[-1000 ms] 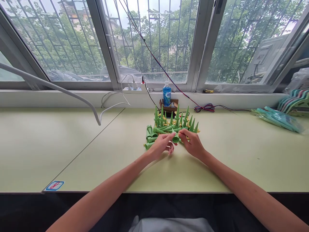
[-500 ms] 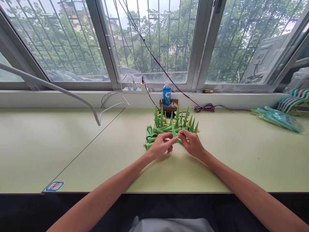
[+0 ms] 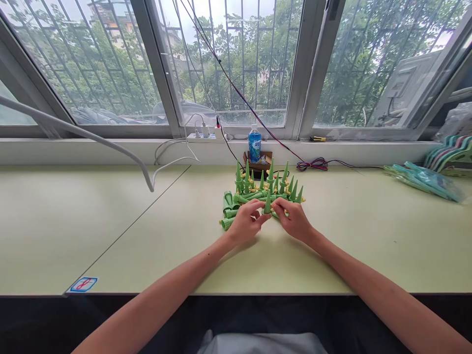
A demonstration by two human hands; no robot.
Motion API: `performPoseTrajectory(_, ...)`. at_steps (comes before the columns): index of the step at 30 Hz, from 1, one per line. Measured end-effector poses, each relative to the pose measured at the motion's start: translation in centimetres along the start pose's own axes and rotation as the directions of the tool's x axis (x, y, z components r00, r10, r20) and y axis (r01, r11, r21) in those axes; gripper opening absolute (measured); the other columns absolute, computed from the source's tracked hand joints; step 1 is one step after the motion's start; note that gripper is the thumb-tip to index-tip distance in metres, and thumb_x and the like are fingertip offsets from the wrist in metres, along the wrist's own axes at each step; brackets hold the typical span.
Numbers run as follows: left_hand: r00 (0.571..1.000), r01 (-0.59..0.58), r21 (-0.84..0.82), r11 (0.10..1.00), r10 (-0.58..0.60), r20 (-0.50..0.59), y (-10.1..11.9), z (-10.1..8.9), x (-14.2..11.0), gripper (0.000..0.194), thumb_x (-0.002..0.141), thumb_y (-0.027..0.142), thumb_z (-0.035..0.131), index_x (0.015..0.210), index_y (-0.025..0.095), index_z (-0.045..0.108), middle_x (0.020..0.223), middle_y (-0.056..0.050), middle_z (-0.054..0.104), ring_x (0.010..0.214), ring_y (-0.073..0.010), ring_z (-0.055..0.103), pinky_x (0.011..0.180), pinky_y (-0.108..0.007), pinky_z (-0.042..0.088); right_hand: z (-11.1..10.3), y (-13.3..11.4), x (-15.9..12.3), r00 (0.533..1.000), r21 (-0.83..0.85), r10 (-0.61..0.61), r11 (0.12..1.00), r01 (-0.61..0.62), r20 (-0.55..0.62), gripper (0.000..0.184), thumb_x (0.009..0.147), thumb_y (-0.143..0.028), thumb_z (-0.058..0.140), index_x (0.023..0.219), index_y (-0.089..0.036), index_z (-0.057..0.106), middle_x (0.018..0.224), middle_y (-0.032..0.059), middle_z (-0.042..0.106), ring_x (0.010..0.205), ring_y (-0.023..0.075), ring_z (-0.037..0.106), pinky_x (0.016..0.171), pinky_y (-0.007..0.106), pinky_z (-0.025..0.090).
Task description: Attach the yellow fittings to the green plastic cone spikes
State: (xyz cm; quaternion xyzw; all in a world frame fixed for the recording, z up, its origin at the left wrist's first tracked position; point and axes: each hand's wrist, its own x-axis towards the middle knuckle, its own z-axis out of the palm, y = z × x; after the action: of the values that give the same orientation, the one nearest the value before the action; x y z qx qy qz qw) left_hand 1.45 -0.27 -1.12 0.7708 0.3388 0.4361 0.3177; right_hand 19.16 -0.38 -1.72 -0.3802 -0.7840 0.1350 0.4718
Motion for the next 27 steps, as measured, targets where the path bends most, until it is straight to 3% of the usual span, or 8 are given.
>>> performPoseTrajectory(9, 0.998, -0.048, 0.117, 0.992, 0.052, -0.029, 0.2, 0.1, 0.0, 0.020, 0.088, 0.032, 0.056, 0.099, 0.019, 0.065, 0.098, -0.005, 0.057, 0.059, -0.0066, 0.050, 0.051, -0.019, 0.048, 0.1, -0.1, 0.1, 0.999, -0.005, 0.018, 1.000, -0.018, -0.033, 0.023, 0.095, -0.028, 0.043, 0.075, -0.019, 0.049, 0.067, -0.0014, 0.054, 0.057, 0.0105, 0.042, 0.056, 0.022, 0.034)
performPoseTrajectory(17, 0.991, 0.004, 0.069, 0.998, 0.006, -0.134, 0.7, 0.3, 0.1, 0.025, 0.087, 0.039, 0.057, 0.100, 0.018, 0.061, 0.105, -0.007, 0.061, 0.055, -0.0054, 0.052, 0.049, -0.019, 0.046, 0.0, -0.2, 0.1, 0.992, -0.059, 0.024, 0.998, -0.032, -0.126, 0.022, 0.096, -0.028, 0.043, 0.077, -0.019, 0.049, 0.064, -0.0028, 0.049, 0.056, 0.0102, 0.040, 0.056, 0.022, 0.033)
performPoseTrajectory(20, 0.983, 0.076, -0.023, 0.997, -0.079, -0.163, 0.8, 0.2, 0.2, 0.031, 0.087, 0.047, 0.054, 0.096, 0.017, 0.059, 0.095, -0.005, 0.062, 0.051, -0.0061, 0.053, 0.043, -0.019, 0.042, -0.1, -0.2, 0.1, 0.986, -0.057, 0.021, 0.998, -0.030, -0.164, 0.021, 0.096, -0.029, 0.043, 0.078, -0.019, 0.049, 0.063, -0.0034, 0.047, 0.054, 0.0097, 0.039, 0.055, 0.022, 0.033)
performPoseTrajectory(23, 0.968, 0.182, -0.170, 0.969, -0.207, -0.143, 1.1, 0.1, 0.3, 0.042, 0.086, 0.056, 0.050, 0.078, 0.015, 0.057, 0.073, -0.002, 0.059, 0.044, -0.0072, 0.051, 0.035, -0.019, 0.036, -0.1, -0.2, 0.1, 0.986, -0.050, 0.017, 0.998, -0.026, -0.167, 0.021, 0.096, -0.029, 0.043, 0.078, -0.019, 0.049, 0.063, -0.0036, 0.047, 0.055, 0.0098, 0.039, 0.056, 0.022, 0.034)
performPoseTrajectory(27, 0.930, 0.362, -0.346, 0.866, -0.363, 0.064, 1.2, -0.1, 0.5, 0.060, 0.083, 0.067, 0.045, 0.061, 0.012, 0.059, 0.060, -0.003, 0.055, 0.044, -0.0093, 0.051, 0.037, -0.021, 0.038, -0.2, -0.3, 0.1, 0.987, -0.047, 0.012, 0.999, -0.020, -0.162, 0.022, 0.097, -0.029, 0.042, 0.078, -0.019, 0.049, 0.063, -0.0034, 0.047, 0.055, 0.0099, 0.039, 0.057, 0.022, 0.034)
